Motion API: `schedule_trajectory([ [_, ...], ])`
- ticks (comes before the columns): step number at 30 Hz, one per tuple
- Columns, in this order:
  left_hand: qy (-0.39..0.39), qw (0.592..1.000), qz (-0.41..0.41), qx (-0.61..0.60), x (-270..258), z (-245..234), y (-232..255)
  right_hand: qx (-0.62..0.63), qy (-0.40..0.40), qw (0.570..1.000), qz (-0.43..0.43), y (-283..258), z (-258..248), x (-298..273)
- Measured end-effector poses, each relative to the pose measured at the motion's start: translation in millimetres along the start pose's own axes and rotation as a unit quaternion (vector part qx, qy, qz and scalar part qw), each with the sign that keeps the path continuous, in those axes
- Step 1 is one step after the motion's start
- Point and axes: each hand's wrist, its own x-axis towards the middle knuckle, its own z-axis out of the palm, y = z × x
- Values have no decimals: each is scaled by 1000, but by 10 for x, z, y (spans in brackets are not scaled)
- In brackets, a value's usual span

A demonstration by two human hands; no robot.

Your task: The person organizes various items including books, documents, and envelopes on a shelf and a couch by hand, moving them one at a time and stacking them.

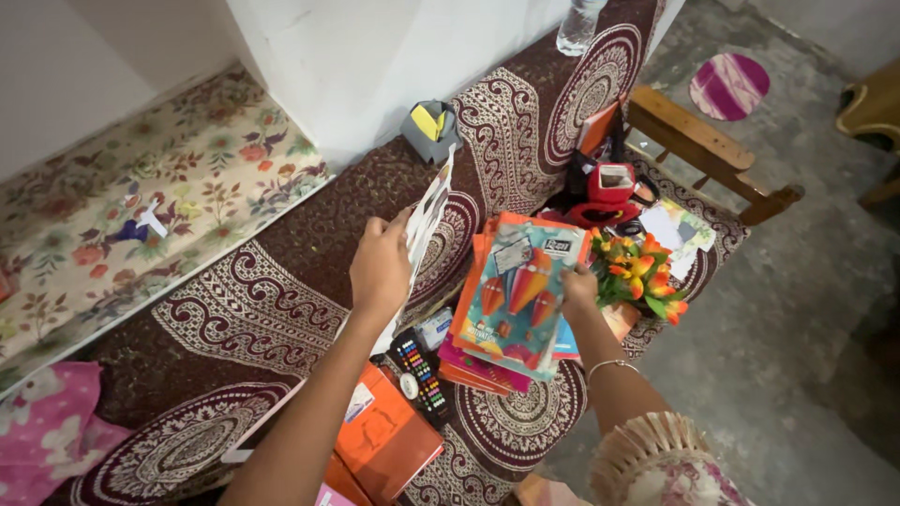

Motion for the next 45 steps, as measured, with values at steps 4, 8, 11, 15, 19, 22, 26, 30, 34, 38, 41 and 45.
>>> schedule_trajectory([
  [4, -9, 1000, -8, -11, -9, 172, -45, -286, 144, 936, -145, -322, 15, -183],
  [8, -24, 1000, 11, -9, -28, 321, 105, -65, -254, 965, 6, -1185, 386, -1069],
  [11, -56, 996, 46, -42, -108, 370, 312, 4, -433, 901, 40, -1684, 545, -1886],
  [15, -123, 981, 121, -85, -241, 411, 504, 79, -393, 916, 30, -1730, 719, -2165],
  [19, -98, 971, 153, -153, -260, 307, 362, 139, -292, 946, 12, -1541, 681, -1909],
  [22, 0, 982, 129, -138, -195, 109, 201, 172, -278, 944, 39, -1688, 567, -1912],
  [26, 84, 981, 73, -159, -79, -211, -75, 218, -311, 922, 78, -2058, 475, -2185],
  [30, -35, 940, -89, -329, -103, -354, -274, 196, -323, 923, 75, -2206, 462, -2342],
  [34, -60, 927, -125, -347, -231, -271, -241, 135, -240, 961, 15, -1984, 429, -2138],
  [38, -125, 894, -207, -378, -244, 199, -219, 154, -145, 975, 74, -1387, 178, -1421],
  [41, -123, 903, -201, -359, -230, 779, -358, 121, -110, 984, 70, -804, -105, -795],
  [45, -124, 933, -179, -286, -198, 1395, -604, 59, -96, 992, 59, -193, -379, -169],
])
